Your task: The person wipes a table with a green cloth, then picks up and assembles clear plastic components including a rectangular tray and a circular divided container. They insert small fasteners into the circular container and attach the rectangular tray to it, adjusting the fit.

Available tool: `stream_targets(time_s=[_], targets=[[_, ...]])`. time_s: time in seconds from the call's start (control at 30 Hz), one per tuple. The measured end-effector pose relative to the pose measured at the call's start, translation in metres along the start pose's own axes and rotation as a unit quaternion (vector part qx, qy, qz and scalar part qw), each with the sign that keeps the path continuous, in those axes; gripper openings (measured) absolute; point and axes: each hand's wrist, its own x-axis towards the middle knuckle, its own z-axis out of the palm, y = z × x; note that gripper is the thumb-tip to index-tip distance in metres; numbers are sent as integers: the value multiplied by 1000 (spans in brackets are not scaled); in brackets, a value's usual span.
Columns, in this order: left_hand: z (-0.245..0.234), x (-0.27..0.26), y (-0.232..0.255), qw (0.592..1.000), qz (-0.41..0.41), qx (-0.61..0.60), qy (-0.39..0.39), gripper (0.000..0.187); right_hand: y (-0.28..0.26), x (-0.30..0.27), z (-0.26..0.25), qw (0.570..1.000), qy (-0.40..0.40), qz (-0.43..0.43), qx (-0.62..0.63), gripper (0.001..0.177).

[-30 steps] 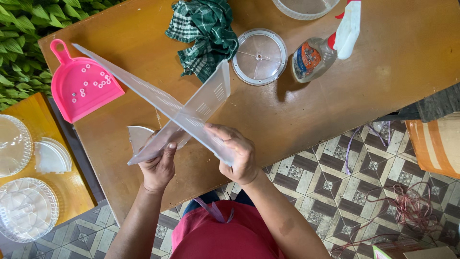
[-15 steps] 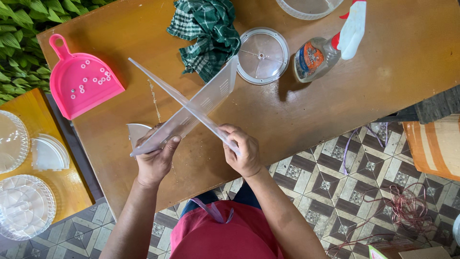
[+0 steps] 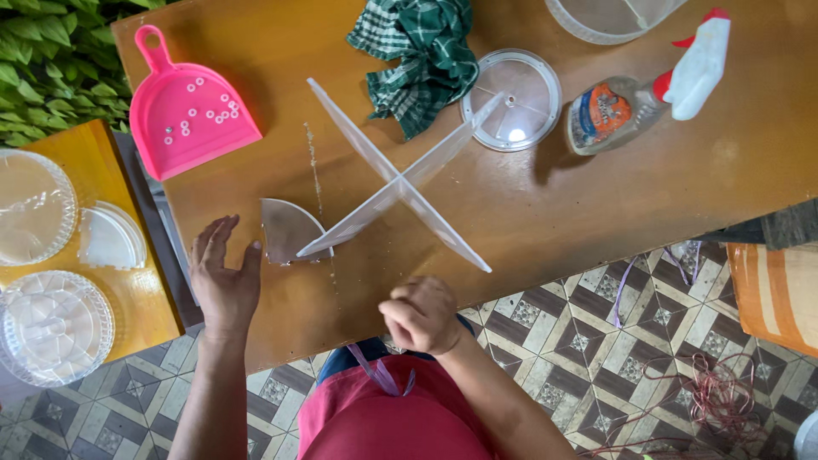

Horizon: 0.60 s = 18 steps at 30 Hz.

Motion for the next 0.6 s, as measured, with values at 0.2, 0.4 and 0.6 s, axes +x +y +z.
stream_targets(time_s=[0.2,0.4,0.6], targets=[[-24,-19,-45,996,-72,-46,2,43,-37,34,61,983,-172,65,11,29],[-48,-49,-71,992,-82,-100,-4,40,-59,55,108,975,-196,82,60,21],[-82,-79,-99,982,-133,-137,6,36,-85,69,165,966,-227,107,62,14]])
